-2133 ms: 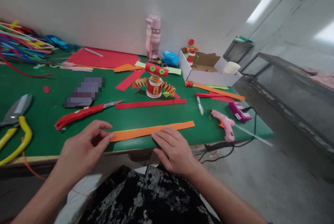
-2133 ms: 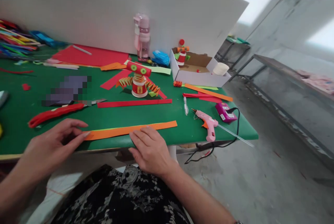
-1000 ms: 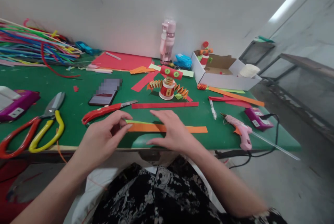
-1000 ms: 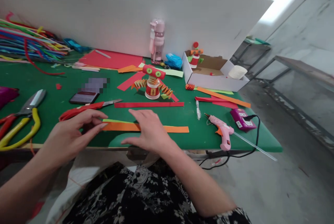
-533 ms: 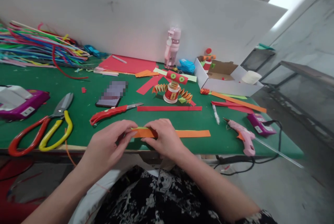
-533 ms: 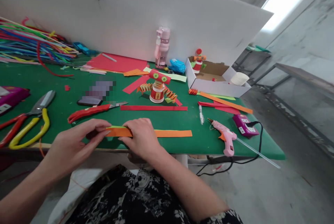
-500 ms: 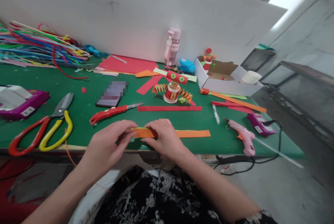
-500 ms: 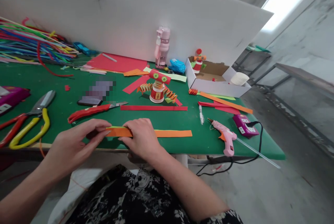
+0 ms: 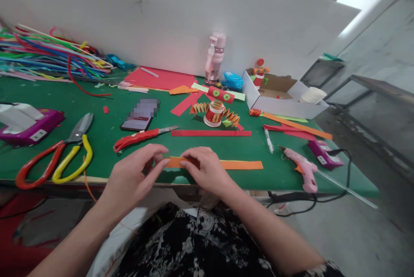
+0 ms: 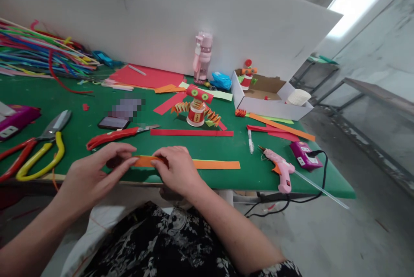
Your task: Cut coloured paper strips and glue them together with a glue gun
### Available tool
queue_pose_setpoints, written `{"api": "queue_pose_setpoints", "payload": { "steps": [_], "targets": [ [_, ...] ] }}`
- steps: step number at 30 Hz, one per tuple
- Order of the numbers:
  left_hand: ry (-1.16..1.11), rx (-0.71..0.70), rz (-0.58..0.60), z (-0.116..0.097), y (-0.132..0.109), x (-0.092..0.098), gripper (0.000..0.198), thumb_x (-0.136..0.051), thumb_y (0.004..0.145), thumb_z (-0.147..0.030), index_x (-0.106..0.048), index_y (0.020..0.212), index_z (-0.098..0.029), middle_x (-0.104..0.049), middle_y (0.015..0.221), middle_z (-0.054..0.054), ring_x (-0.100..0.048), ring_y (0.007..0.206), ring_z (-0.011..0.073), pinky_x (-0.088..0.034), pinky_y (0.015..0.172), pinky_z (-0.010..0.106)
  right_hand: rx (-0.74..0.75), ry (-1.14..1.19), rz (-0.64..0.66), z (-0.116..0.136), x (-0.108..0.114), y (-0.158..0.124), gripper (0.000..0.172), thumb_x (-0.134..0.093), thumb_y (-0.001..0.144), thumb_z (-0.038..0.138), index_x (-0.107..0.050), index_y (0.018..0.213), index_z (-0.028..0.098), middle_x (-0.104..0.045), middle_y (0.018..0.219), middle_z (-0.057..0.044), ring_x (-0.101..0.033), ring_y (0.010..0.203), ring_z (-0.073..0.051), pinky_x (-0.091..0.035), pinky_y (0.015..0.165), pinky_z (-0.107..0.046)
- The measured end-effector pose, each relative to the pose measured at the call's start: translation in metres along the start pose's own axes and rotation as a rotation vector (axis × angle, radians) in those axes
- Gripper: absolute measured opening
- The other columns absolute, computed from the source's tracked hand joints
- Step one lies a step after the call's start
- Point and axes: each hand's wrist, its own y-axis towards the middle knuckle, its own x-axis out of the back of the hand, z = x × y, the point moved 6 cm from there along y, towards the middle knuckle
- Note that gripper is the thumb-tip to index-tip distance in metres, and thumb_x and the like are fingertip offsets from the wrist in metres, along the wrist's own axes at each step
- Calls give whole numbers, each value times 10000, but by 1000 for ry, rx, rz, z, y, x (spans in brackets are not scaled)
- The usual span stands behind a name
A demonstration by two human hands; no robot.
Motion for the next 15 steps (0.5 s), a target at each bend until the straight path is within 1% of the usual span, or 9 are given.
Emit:
{"api": "queue_pose_setpoints", "payload": {
  "steps": [3,4,6,8,9,10,12,14,15],
  "targets": [
    [-34,216,-98,18,-5,12,276,-500,903,-477,-630,976,-244,-668,821,-15,-592,687,137,-472,640,227,-3,21,-27,2,5,-1,62,-665,895,154,-687,848,188,-743,855,-18,-640,846,-165,-400,844,-281],
    [-80,291,-99,23,-8,14,313,-480,902,-506,-631,974,-242,-664,828,-7,-586,690,141,-470,637,233,-4,30,-36,2,7,-1,67,-666,893,151,-688,844,191,-743,851,-14,-642,844,-163,-403,839,-277],
    [-215,402,-5,28,-13,7,383,-476,877,-563,-640,980,-233,-632,760,-8,-547,634,142,-448,585,238,-9,48,-51,3,10,-1,76,-663,892,149,-689,838,196,-736,825,-4,-640,822,-157,-410,818,-267],
    [-362,450,160,23,-17,-8,422,-539,817,-598,-653,967,-221,-567,655,-29,-475,558,132,-395,508,234,-14,74,-48,4,12,0,84,-652,898,150,-688,837,196,-730,810,1,-638,799,-151,-417,796,-259],
    [-420,463,224,20,-18,-15,419,-573,788,-600,-658,929,-215,-529,613,-42,-435,532,123,-362,481,228,-15,87,-40,5,13,0,91,-643,903,149,-687,838,196,-728,808,2,-639,790,-149,-421,786,-256],
    [-467,482,256,17,-18,-21,409,-596,766,-602,-656,860,-209,-491,579,-52,-394,512,112,-327,460,222,-12,96,-33,6,12,-1,98,-633,909,148,-686,840,195,-727,809,1,-640,787,-148,-425,781,-256],
    [-536,531,232,14,-17,-28,417,-614,736,-613,-624,713,-196,-441,540,-59,-339,492,94,-275,440,214,9,80,-34,10,12,-2,99,-622,917,156,-686,853,195,-728,825,-7,-642,804,-155,-434,788,-265],
    [-570,564,153,13,-16,-30,444,-613,720,-623,-585,622,-191,-415,519,-61,-309,482,85,-249,435,213,51,-3,-62,14,12,-4,44,-657,906,219,-688,888,194,-726,843,-25,-638,829,-178,-443,826,-300],
    [-580,567,119,13,-15,-30,444,-618,710,-620,-573,600,-192,-409,513,-61,-302,480,84,-243,433,214,79,-64,-78,17,11,-5,83,-684,893,273,-687,913,192,-724,854,-37,-635,841,-193,-443,865,-332]
  ]
}}
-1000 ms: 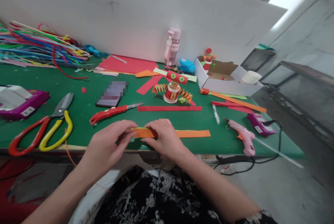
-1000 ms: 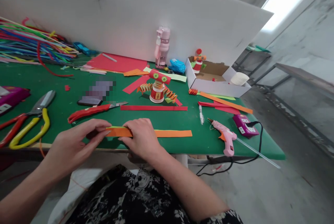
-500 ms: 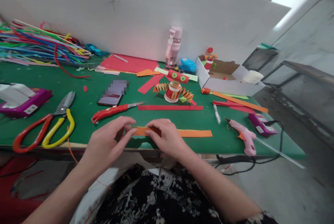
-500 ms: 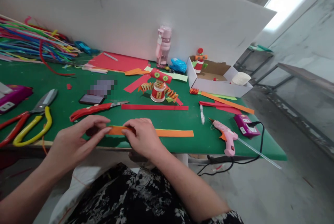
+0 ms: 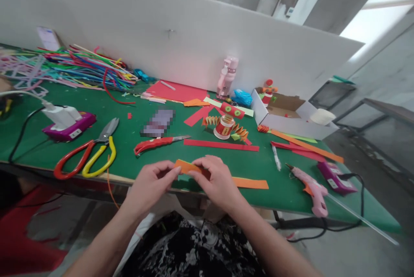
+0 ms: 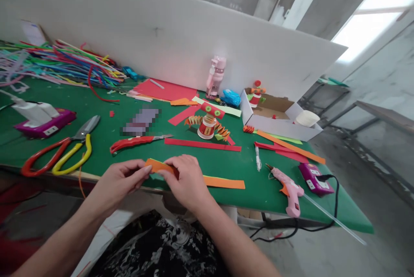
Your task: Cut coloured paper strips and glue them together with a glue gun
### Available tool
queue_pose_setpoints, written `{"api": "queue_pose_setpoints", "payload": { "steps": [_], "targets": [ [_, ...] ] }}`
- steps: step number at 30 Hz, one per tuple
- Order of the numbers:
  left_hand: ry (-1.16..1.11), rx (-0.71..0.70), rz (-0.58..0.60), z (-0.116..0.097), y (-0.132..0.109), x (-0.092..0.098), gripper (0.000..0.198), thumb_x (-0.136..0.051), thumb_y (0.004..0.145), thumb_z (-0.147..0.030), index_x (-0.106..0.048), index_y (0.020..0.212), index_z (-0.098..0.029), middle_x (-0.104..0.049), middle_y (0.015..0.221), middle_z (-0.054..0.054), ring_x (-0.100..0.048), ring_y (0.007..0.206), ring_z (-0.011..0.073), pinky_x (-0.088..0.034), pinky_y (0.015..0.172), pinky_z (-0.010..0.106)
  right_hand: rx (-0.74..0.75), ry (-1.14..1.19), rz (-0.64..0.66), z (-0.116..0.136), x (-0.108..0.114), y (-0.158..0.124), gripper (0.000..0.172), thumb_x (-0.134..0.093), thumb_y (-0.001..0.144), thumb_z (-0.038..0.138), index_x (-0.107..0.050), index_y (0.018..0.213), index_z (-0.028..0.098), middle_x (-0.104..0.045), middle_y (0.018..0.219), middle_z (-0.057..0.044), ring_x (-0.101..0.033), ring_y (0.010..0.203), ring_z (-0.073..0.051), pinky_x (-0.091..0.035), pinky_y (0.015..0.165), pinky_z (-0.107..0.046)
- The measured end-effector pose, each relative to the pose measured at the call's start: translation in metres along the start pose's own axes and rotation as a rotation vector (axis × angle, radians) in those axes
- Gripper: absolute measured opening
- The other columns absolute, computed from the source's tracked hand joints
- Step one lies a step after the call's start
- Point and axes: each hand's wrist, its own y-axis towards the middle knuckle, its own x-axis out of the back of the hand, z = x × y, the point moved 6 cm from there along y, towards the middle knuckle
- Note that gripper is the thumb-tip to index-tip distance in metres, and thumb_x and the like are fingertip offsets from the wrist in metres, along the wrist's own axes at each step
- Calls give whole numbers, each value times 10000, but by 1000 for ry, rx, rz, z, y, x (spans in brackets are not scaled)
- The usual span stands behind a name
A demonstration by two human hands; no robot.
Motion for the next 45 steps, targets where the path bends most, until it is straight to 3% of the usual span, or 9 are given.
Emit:
{"api": "queue_pose_setpoints", "payload": {
  "steps": [3,11,16,22,25,31,35,41,45],
  "targets": [
    [-10,-27,-30,1,-1,0,416,-625,703,-591,-560,578,-200,-390,506,-63,-292,485,88,-233,428,218,88,-171,-25,7,-3,-3,247,-713,868,404,-676,980,187,-724,882,-65,-631,867,-224,-403,993,-428],
    [-54,-8,-19,3,-4,-2,383,-678,690,-569,-639,699,-188,-475,573,-56,-335,507,86,-272,442,208,112,-241,-18,5,-7,-5,218,-725,866,381,-669,964,195,-727,882,-58,-637,858,-214,-392,1025,-419],
    [-161,57,-8,6,-2,-12,471,-692,645,-641,-594,660,-180,-411,503,-75,-306,464,76,-252,421,206,98,-203,-9,10,-8,-4,193,-680,898,375,-675,951,189,-724,887,-69,-632,877,-217,-377,1040,-432],
    [-81,16,-64,-2,5,7,402,-721,645,-569,-607,674,-185,-418,492,-77,-322,465,75,-251,426,206,-157,208,205,-7,10,-7,298,-493,982,407,-705,956,200,-726,866,-31,-640,824,-184,-468,790,-300],
    [14,-42,-44,-18,11,18,344,-719,651,-520,-649,701,-187,-461,508,-62,-350,467,81,-256,418,207,-290,426,273,-20,20,-13,411,-390,1010,396,-731,911,189,-715,813,-22,-642,810,-172,-476,772,-289],
    [219,-240,33,-64,24,14,301,-654,692,-501,-657,694,-200,-496,509,-54,-383,474,95,-263,413,212,-365,866,310,-8,8,-13,473,-699,759,629,-679,877,172,-718,796,-33,-658,758,-168,-507,758,-307],
    [347,-354,15,-91,29,4,303,-589,717,-503,-578,644,-209,-528,541,-47,-459,495,109,-352,477,228,-381,893,127,-2,0,-7,489,-870,555,512,-593,812,200,-635,682,37,-606,609,-133,-477,631,-266],
    [414,-455,15,-119,27,-7,269,-574,710,-464,-546,608,-216,-470,514,-58,-425,502,108,-305,482,236,-288,590,-145,-1,9,-6,209,-679,758,362,-544,787,206,-591,666,47,-546,597,-114,-419,571,-234],
    [426,-489,33,-129,24,-11,257,-571,715,-454,-548,620,-216,-478,527,-56,-423,507,110,-307,482,235,-250,479,-229,1,16,-9,156,-619,797,344,-568,822,198,-621,700,29,-549,631,-121,-431,598,-235]
  ]
}}
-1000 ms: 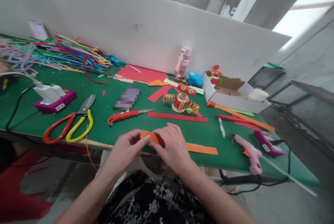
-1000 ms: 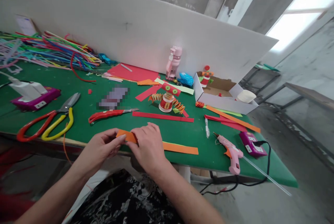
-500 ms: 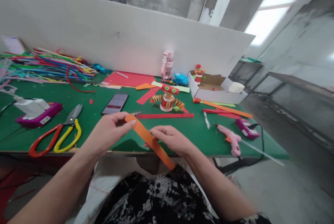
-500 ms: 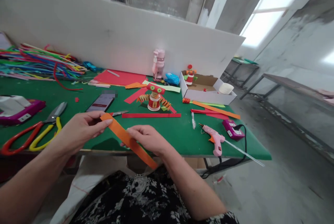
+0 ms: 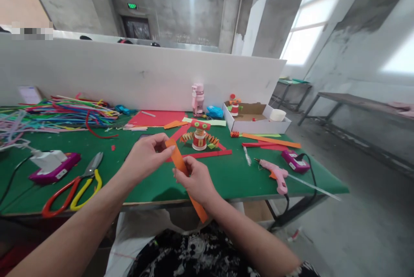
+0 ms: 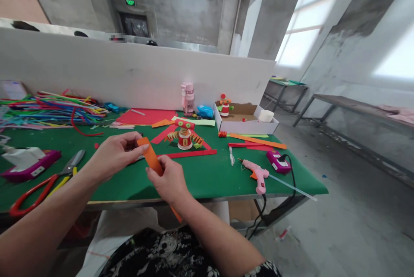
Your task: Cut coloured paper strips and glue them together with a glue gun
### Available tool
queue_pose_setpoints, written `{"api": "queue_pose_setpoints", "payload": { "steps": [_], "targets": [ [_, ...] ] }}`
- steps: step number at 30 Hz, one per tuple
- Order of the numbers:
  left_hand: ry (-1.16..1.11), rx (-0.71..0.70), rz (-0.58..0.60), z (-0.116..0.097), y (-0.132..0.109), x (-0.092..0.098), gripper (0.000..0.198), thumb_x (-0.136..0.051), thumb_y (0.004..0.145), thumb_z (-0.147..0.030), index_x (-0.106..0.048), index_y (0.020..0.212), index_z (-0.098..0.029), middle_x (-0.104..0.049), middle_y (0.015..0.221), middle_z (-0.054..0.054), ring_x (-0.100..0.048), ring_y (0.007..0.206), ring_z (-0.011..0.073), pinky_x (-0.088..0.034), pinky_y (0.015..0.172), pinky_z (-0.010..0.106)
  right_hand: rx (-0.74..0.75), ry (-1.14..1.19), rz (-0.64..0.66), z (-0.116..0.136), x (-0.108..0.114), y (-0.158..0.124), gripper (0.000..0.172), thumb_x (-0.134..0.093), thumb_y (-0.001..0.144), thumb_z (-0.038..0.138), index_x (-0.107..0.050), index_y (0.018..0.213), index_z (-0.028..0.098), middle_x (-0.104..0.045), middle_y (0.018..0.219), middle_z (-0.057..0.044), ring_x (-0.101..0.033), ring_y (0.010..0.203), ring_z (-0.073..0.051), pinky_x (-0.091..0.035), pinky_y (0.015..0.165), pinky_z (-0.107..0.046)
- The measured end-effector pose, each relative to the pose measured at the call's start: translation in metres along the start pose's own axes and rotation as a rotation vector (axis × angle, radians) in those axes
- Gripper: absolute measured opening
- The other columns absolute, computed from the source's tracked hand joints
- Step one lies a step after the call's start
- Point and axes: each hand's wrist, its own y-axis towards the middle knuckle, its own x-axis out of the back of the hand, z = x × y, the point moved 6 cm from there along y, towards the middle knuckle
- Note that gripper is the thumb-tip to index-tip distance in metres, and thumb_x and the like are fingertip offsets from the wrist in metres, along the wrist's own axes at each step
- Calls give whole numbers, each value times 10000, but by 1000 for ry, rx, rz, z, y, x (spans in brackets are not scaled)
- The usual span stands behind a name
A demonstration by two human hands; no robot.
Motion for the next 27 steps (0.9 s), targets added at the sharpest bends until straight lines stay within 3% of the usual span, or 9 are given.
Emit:
{"api": "queue_pose_setpoints", "payload": {
  "steps": [3,6,11,15,22,27],
  "targets": [
    [6,-13,-12,-5,1,1,269,-583,707,-454,-528,597,-215,-467,520,-59,-408,503,105,-296,480,232,-12,49,0,0,2,0,183,-651,795,361,-576,856,205,-649,717,22,-575,636,-128,-452,604,-239],
    [-9,-15,-7,-8,2,3,271,-593,706,-460,-538,607,-213,-478,527,-58,-416,504,101,-311,488,227,-52,222,62,4,4,0,323,-740,737,469,-568,822,210,-645,695,26,-592,600,-130,-470,604,-248],
    [-61,-2,28,-14,8,7,275,-607,703,-469,-556,634,-208,-418,502,-76,-359,464,86,-267,454,222,-99,518,184,21,8,6,509,-565,827,690,-613,813,183,-690,695,-16,-639,574,-128,-500,671,-266],
    [-111,-11,59,-17,10,6,293,-644,679,-471,-547,615,-202,-432,527,-69,-367,494,84,-285,471,220,-90,518,185,29,8,13,443,-701,747,626,-636,796,190,-687,665,4,-632,552,-131,-508,649,-271],
    [-220,38,126,-11,2,-6,353,-644,711,-524,-580,615,-191,-542,549,-36,-451,504,97,-365,488,223,-28,530,148,31,5,18,440,-711,741,622,-660,752,185,-700,660,-7,-638,558,-142,-530,678,-301],
    [-223,29,78,-15,5,-1,315,-677,668,-488,-614,619,-183,-563,596,-29,-473,572,108,-371,533,226,-39,551,167,25,1,17,474,-737,693,635,-682,749,168,-713,658,-17,-647,555,-143,-532,685,-305]
  ]
}}
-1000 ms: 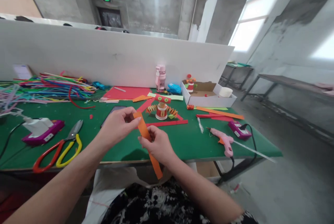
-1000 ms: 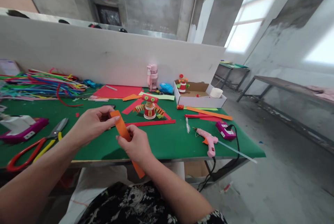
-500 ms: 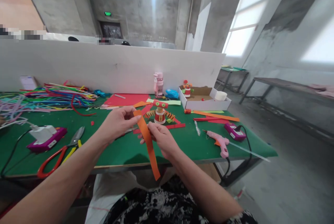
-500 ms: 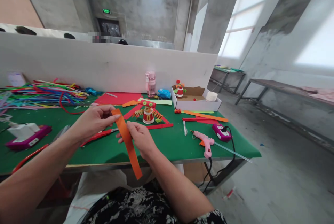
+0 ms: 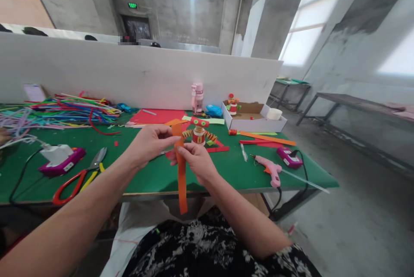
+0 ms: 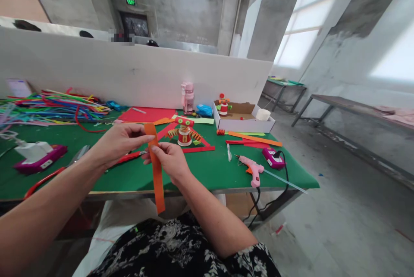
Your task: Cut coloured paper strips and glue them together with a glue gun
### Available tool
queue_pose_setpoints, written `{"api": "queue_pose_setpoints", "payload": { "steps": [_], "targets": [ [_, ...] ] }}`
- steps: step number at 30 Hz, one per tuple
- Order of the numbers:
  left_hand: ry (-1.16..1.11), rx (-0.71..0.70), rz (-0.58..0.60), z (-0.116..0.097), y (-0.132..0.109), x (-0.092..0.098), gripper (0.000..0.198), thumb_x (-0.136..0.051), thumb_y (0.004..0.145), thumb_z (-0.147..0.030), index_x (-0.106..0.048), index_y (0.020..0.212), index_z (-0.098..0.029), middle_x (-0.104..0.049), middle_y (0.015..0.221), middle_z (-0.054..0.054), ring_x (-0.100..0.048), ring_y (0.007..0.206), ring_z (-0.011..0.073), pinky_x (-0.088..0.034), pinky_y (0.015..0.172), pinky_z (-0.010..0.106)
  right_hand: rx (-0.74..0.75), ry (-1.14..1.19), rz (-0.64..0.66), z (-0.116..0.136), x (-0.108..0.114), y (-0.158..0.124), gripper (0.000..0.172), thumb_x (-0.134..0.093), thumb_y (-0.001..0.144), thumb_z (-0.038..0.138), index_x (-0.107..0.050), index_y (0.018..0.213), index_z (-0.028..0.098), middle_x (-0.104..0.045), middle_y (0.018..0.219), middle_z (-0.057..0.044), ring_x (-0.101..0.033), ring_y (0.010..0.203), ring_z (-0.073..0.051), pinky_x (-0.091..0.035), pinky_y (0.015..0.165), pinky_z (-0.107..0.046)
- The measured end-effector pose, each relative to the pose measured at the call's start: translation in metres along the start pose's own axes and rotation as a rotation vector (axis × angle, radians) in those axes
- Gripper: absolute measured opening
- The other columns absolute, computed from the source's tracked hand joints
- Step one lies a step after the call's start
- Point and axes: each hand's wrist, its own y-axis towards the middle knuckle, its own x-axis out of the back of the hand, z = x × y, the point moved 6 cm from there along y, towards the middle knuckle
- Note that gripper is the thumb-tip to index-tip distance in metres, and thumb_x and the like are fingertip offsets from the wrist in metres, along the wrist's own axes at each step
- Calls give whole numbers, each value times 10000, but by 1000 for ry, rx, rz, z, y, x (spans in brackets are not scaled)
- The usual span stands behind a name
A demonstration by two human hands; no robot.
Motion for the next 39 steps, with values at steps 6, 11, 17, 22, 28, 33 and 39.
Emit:
{"api": "queue_pose_setpoints", "payload": {
  "steps": [6,11,17,22,28,33,39],
  "targets": [
    [35,22,-49,-7,9,8,302,-680,658,-466,-568,582,-196,-389,481,-80,-291,461,77,-223,440,235,-41,43,-3,-8,-1,-6,437,-759,689,582,-692,750,155,-730,685,-41,-648,568,-137,-530,695,-310],
    [35,38,-82,0,17,15,340,-707,633,-448,-489,534,-206,-350,480,-83,-269,464,72,-189,436,235,-103,54,18,-21,-3,-12,447,-757,692,586,-682,777,153,-731,708,-52,-655,595,-147,-532,699,-322],
    [-2,55,-107,-2,19,18,342,-704,600,-462,-490,531,-205,-389,510,-67,-298,489,75,-222,445,229,-89,34,65,-27,-8,-17,410,-691,783,578,-628,767,173,-701,715,-24,-646,640,-137,-525,738,-318],
    [-10,69,-118,-3,18,19,343,-711,593,-431,-462,524,-206,-337,501,-79,-259,479,66,-173,429,226,-84,54,118,-29,-12,-17,348,-690,813,515,-596,774,182,-662,707,3,-627,640,-122,-512,737,-298],
    [-10,65,-113,4,20,21,327,-697,603,-442,-486,533,-204,-372,499,-75,-292,471,64,-196,434,222,-116,44,134,-33,-11,-19,276,-656,865,456,-564,850,196,-634,670,30,-616,613,-122,-498,718,-290],
    [0,47,-134,4,23,31,331,-716,616,-458,-513,553,-205,-418,504,-70,-338,476,71,-233,453,227,-164,57,130,-42,-10,-24,328,-681,818,502,-571,833,192,-670,699,9,-626,618,-128,-496,717,-296],
    [-13,31,-145,4,24,38,308,-729,607,-459,-566,585,-198,-429,534,-67,-347,502,75,-250,477,230,-142,63,161,-44,-13,-27,328,-675,829,497,-569,801,188,-679,728,-3,-623,646,-124,-492,740,-290]
  ]
}}
